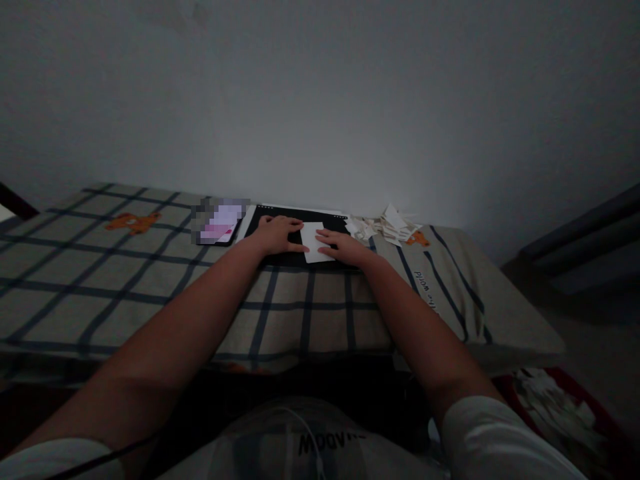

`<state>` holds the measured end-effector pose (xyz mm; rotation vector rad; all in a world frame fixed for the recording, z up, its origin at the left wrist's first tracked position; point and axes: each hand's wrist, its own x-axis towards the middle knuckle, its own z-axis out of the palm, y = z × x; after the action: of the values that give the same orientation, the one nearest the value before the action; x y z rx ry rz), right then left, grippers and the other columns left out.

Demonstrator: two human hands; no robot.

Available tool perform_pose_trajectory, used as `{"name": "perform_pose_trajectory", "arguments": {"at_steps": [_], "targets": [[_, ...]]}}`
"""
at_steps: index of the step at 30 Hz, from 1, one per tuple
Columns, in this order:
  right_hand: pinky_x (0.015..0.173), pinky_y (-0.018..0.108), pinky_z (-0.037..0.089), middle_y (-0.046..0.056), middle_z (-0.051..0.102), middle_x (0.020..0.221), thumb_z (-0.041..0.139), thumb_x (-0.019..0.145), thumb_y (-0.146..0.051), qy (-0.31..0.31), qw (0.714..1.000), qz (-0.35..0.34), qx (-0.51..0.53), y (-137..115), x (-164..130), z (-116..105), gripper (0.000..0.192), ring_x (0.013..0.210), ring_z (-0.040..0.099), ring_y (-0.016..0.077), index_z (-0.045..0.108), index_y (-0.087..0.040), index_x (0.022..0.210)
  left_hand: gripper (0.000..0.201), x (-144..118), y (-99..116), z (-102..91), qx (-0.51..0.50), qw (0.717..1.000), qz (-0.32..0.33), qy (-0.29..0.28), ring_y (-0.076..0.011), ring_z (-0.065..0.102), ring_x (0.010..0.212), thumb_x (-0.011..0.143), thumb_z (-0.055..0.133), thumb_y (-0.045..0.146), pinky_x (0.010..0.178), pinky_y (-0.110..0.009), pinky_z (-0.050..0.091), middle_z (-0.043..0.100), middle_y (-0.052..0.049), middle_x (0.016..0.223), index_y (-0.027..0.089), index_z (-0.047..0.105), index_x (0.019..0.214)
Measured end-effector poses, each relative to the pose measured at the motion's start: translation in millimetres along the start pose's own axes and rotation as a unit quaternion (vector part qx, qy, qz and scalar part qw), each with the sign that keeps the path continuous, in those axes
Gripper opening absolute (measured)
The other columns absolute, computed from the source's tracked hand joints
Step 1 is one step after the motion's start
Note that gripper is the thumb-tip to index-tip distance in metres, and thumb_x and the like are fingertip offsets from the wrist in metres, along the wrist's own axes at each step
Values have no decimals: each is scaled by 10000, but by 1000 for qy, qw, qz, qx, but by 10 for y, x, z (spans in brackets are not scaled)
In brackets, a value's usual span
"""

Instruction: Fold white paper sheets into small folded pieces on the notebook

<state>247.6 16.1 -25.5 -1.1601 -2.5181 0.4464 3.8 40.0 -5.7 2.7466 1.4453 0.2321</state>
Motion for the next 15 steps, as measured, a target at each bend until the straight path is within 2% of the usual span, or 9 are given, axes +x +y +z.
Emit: {"name": "perform_pose_trajectory", "arguments": {"at_steps": [8, 15], "targets": [[1168, 434, 288, 92, 397, 1505, 517, 914, -433, -1, 1000, 6, -1, 2, -5, 7, 528, 1398, 370, 246, 513, -192, 1384, 1134, -56, 92, -6, 6, 998, -3, -64, -420, 218, 1404, 602, 549, 857, 1098, -594, 135, 260, -100, 1578, 281, 238, 1528], [1164, 443, 290, 102, 402, 1501, 538, 906, -396, 2, 1000, 5, 0, 19, 2, 17, 531, 1394, 377, 252, 503, -181, 1391, 1250, -76, 139, -1, 11, 995, -7, -97, -407, 119, 1439, 582, 525, 880, 1107, -615, 92, 134, -102, 1607, 221, 93, 1552]]}}
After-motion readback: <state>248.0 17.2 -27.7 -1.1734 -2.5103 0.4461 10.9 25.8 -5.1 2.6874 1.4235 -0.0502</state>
